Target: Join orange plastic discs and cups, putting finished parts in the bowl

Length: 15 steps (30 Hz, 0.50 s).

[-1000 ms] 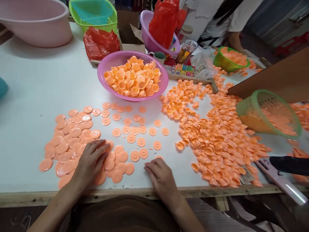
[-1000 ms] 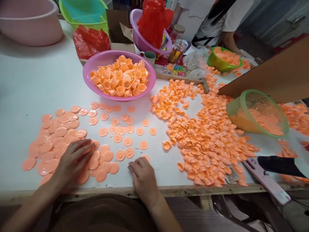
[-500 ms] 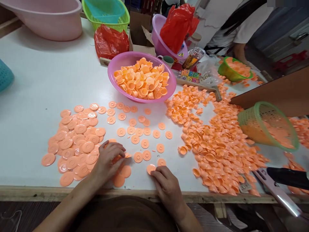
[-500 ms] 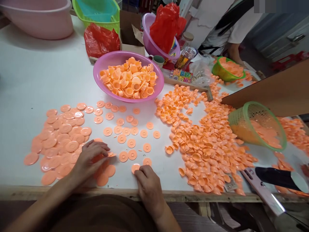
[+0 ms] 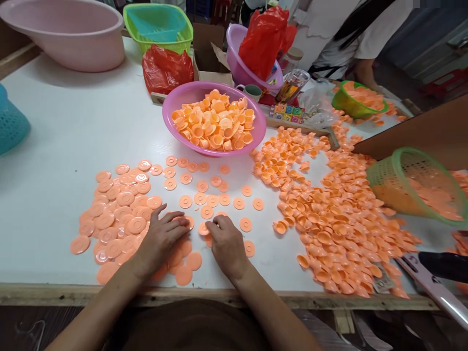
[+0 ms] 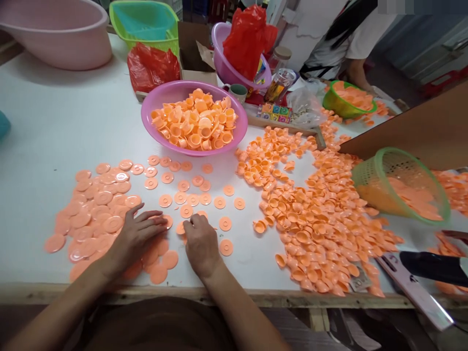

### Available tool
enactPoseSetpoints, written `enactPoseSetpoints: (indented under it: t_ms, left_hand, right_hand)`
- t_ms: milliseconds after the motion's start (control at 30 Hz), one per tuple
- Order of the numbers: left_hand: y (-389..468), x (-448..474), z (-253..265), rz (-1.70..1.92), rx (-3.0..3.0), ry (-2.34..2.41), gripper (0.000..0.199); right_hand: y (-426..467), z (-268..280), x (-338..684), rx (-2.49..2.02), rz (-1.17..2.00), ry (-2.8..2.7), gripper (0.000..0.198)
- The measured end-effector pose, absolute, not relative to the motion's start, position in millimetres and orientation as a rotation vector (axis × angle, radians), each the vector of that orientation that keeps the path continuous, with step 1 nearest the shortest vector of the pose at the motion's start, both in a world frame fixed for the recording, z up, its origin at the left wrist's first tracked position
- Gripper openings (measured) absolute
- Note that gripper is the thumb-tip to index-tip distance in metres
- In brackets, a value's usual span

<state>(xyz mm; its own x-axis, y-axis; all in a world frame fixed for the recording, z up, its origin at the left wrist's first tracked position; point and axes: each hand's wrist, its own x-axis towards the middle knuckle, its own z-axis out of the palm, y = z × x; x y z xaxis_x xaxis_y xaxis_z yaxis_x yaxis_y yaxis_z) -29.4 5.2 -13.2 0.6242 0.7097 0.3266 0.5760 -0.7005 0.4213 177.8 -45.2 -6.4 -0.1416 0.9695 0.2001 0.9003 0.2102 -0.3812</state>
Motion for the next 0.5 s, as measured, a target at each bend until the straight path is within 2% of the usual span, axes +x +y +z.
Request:
enactPoseSetpoints:
  t_ms: [67, 167, 300, 500]
  left_hand:
    - [10, -42, -11, 0.735, 2.532, 1.133, 0.024]
    - [14, -58, -10, 0.687, 2.436, 1.375, 0.023]
    - [10, -66, -11, 0.412, 2.472, 1.371, 0.047]
    - [0, -70, -3, 0.424, 2.265, 1.333, 0.014]
  right_hand:
    - [-54, -2, 179, -1.712, 0.303, -2.093, 0.033]
    - [-72, 7, 170, -1.626, 0.602, -2.175, 0.018]
    - [-86, 9, 153, -1.637, 0.868, -2.261, 0.017]
    - [-89, 14, 158, -1.699, 1.105, -2.009, 0.023]
